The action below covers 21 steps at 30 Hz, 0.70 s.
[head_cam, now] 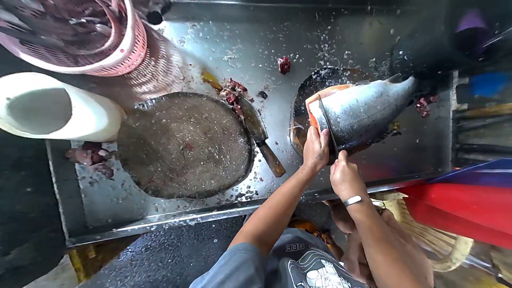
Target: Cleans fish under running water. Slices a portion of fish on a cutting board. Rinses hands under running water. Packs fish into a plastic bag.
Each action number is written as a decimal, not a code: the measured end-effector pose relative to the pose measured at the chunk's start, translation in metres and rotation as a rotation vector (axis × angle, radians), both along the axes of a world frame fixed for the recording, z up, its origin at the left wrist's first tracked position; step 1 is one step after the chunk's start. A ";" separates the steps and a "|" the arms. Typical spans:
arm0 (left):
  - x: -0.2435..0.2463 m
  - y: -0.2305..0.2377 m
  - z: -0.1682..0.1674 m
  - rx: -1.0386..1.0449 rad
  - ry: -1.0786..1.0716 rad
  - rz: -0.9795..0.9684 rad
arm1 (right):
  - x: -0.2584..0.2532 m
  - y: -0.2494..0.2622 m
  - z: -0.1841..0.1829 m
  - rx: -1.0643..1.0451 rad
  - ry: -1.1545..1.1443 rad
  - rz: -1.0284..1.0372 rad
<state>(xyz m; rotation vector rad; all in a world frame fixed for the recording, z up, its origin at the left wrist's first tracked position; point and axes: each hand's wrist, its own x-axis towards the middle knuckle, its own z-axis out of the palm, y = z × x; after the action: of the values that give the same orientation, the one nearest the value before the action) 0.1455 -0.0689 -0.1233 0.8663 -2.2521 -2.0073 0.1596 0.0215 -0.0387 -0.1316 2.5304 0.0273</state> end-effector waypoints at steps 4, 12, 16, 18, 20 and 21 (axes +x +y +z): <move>0.000 0.008 -0.027 -0.088 0.091 0.059 | -0.011 -0.008 -0.017 -0.022 0.019 -0.022; 0.002 0.008 -0.032 -0.076 0.119 0.050 | -0.002 -0.001 0.009 0.066 -0.038 0.034; 0.001 0.003 -0.033 -0.083 0.114 0.028 | -0.019 -0.019 -0.005 0.057 -0.028 0.008; 0.001 0.002 -0.034 -0.079 0.126 0.021 | -0.024 -0.024 -0.012 0.046 -0.012 0.004; 0.001 0.000 -0.034 -0.074 0.135 0.015 | -0.026 -0.026 -0.012 0.035 -0.005 -0.001; 0.004 0.001 -0.033 -0.068 0.133 0.010 | -0.024 -0.023 -0.010 0.029 -0.004 -0.003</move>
<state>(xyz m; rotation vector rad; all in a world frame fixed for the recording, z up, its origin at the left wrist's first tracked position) 0.1490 -0.0680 -0.1564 0.7143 -2.2254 -1.9098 0.1356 -0.0018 -0.0485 -0.1159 2.5247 0.0620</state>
